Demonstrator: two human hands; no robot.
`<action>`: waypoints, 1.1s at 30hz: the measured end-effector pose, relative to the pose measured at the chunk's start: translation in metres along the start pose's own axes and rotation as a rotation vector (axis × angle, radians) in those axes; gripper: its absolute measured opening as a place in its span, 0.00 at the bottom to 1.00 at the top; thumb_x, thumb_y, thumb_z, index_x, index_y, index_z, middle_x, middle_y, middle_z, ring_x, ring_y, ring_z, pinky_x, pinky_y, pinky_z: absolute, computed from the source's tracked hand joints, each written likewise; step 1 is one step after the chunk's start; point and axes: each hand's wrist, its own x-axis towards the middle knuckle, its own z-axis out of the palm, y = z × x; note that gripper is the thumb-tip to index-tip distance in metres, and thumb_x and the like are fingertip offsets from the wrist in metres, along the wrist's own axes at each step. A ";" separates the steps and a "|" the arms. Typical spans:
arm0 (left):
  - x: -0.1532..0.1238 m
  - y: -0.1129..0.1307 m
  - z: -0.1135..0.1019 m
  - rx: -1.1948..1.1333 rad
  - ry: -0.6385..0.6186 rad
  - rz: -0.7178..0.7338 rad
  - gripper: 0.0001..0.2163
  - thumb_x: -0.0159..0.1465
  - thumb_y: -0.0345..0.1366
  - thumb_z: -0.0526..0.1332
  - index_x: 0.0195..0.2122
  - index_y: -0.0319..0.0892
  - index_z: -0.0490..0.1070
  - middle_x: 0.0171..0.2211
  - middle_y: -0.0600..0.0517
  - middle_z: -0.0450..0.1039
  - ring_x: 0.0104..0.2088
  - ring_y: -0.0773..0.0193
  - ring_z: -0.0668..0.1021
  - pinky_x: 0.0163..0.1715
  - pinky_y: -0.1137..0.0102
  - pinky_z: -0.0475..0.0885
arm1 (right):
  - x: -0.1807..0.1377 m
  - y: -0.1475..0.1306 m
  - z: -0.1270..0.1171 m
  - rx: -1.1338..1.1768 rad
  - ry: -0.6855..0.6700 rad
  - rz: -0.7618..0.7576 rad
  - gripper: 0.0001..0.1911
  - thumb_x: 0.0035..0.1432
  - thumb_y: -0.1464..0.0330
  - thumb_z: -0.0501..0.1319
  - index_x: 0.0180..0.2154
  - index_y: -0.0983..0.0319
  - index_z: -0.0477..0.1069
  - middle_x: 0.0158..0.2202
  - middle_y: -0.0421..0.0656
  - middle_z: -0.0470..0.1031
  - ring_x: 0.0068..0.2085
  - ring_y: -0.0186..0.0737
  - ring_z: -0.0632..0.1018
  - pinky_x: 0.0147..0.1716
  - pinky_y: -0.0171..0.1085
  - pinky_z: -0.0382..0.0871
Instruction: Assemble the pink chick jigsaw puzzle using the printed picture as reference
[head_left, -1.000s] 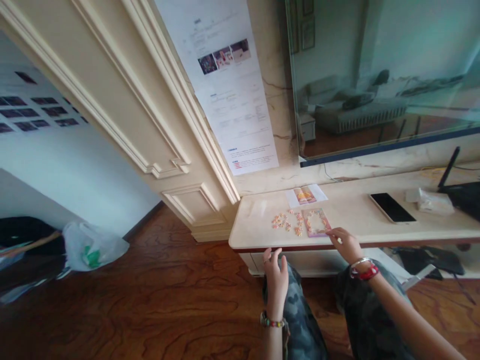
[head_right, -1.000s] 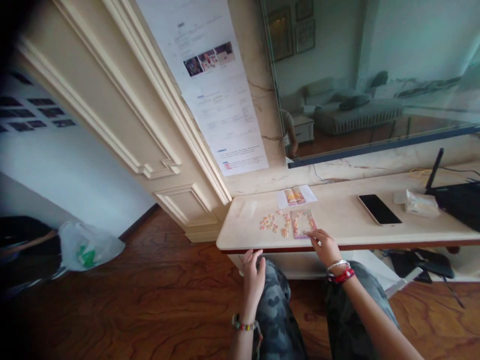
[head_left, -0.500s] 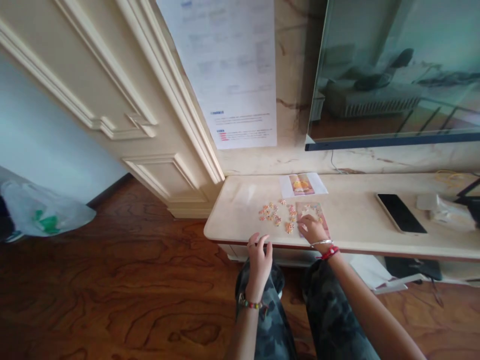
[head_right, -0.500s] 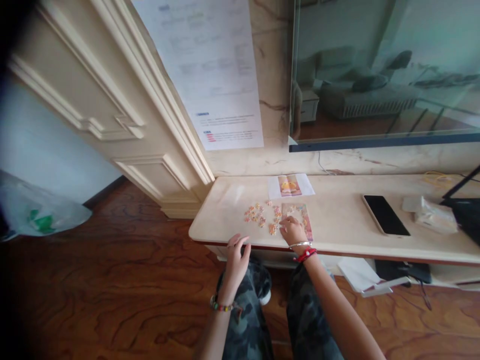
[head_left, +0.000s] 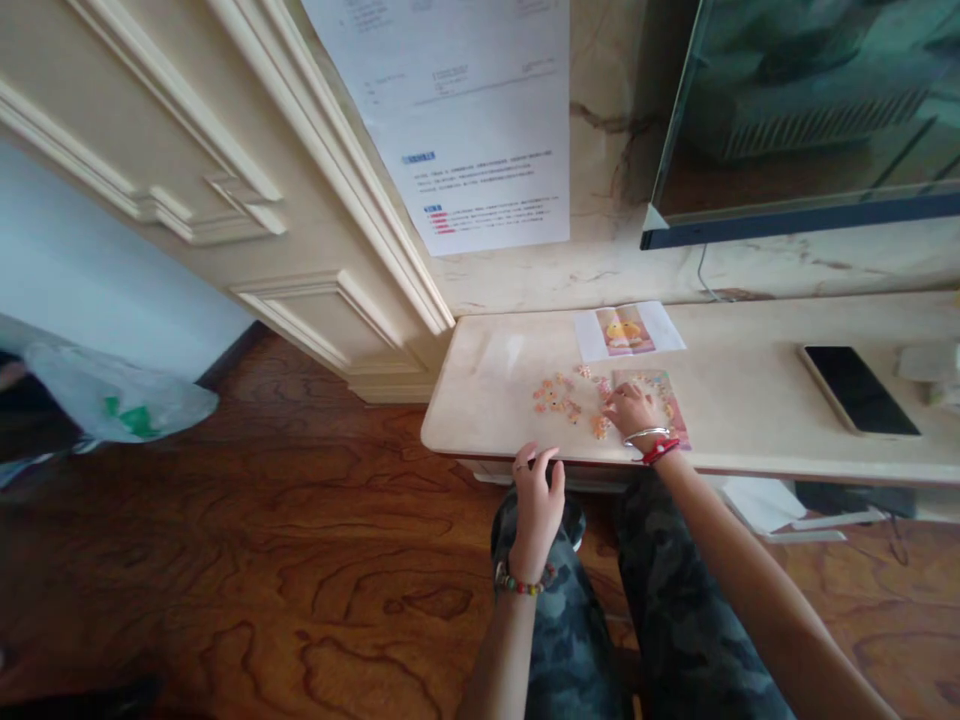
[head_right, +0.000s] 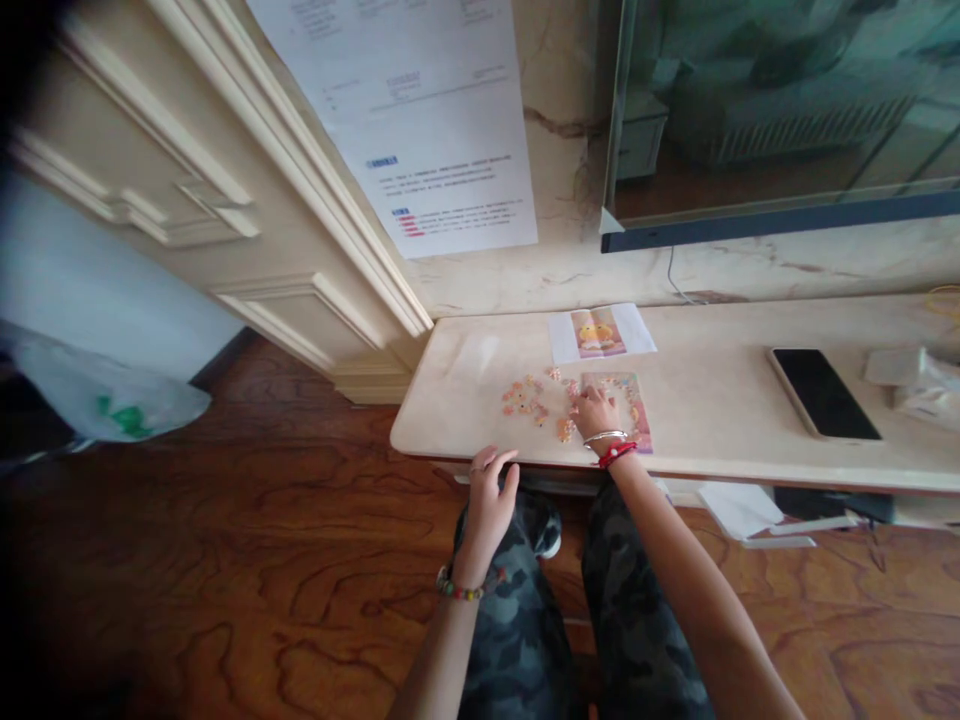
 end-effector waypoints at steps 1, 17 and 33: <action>-0.002 0.001 -0.002 0.004 0.004 -0.002 0.10 0.59 0.33 0.52 0.39 0.41 0.68 0.43 0.44 0.63 0.46 0.59 0.66 0.48 0.60 0.63 | 0.000 -0.002 -0.001 -0.003 -0.007 0.003 0.11 0.54 0.68 0.52 0.35 0.64 0.71 0.41 0.49 0.67 0.44 0.44 0.66 0.37 0.40 0.59; 0.018 0.008 0.034 0.020 0.129 -0.023 0.08 0.58 0.32 0.52 0.37 0.41 0.68 0.40 0.45 0.64 0.44 0.60 0.68 0.46 0.60 0.64 | 0.000 -0.001 0.001 0.087 -0.050 -0.069 0.10 0.54 0.68 0.51 0.33 0.63 0.70 0.38 0.49 0.69 0.41 0.42 0.68 0.36 0.40 0.59; 0.030 -0.017 0.042 0.128 -0.016 0.068 0.10 0.55 0.28 0.55 0.38 0.40 0.67 0.41 0.45 0.63 0.45 0.58 0.66 0.45 0.59 0.64 | -0.041 -0.005 0.021 0.084 0.101 -0.052 0.14 0.50 0.62 0.58 0.39 0.58 0.69 0.41 0.47 0.66 0.42 0.45 0.66 0.36 0.43 0.59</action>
